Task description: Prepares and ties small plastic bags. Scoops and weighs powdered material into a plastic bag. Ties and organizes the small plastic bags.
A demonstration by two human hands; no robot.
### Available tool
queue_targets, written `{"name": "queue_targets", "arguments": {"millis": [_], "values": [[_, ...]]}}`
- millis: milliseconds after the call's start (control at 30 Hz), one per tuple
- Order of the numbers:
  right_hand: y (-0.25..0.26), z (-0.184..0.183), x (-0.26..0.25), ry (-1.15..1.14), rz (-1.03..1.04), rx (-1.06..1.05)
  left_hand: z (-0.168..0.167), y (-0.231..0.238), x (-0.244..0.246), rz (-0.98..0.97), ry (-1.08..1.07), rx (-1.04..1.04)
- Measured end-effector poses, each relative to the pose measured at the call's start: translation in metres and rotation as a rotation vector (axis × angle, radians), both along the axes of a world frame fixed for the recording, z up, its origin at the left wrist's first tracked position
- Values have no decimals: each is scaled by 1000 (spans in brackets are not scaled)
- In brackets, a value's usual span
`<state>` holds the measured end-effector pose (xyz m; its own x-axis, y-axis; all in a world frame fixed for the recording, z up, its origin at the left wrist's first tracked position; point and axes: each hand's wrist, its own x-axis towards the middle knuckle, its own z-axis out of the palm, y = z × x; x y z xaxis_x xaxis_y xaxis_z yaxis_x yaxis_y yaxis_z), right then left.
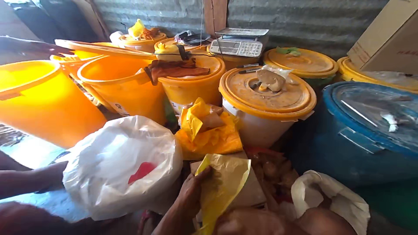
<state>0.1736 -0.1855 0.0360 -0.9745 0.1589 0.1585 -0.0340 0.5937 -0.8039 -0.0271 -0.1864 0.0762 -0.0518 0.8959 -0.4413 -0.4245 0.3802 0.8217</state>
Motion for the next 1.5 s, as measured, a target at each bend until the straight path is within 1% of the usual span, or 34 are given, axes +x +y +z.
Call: {"name": "queue_targets", "arguments": {"millis": [33,67,133,167,200,233,267,333,433,500,567,633,700,800,867,967,1067,1167,1233,1300,1367,1433,1500], "values": [[7,9,8,6,-111,-77,1,1,-1,26,-6,7],[13,16,15,56,-275,-145,1,1,-1,45,-17,16],[23,26,21,223,-688,-227,2,1,0,64,-46,34],[29,28,22,278,-884,-226,2,-1,2,62,-58,47],[34,26,22,294,-1016,-205,1,-2,3,57,-69,60],[38,23,21,282,-1073,-206,1,-4,6,59,-67,69],[39,19,20,260,-1074,-242,0,-6,9,65,-64,77],[34,17,15,241,-982,-393,-2,-10,13,59,-77,95],[29,23,4,253,-970,-610,-1,-11,13,37,-72,119],[29,30,5,285,-974,-652,1,-9,5,-30,-59,178],[32,33,11,299,-974,-554,2,-7,-5,-134,-46,267],[34,34,16,258,-938,-429,5,-6,-10,-208,24,317],[33,36,17,240,-876,-416,5,-5,-11,-277,139,320],[30,38,16,210,-835,-453,9,-7,-11,-371,295,245],[30,37,16,232,-859,-429,9,-8,-8,-411,342,243],[35,40,21,281,-950,-348,8,-9,-7,-447,391,284],[42,41,28,312,-976,-277,5,-12,-11,-451,487,401],[44,40,29,273,-971,-211,2,-14,-15,-472,583,493],[44,37,26,269,-1030,-117,-4,-15,-17,-441,622,523],[44,32,24,299,-1135,99,-12,-14,-18,-330,669,495],[41,31,24,397,-1221,311,-19,-11,-18,-195,711,419],[34,34,25,531,-1192,402,-20,-10,-17,-106,687,339],[25,32,19,564,-1114,384,-20,-10,-16,-86,609,306]]}}
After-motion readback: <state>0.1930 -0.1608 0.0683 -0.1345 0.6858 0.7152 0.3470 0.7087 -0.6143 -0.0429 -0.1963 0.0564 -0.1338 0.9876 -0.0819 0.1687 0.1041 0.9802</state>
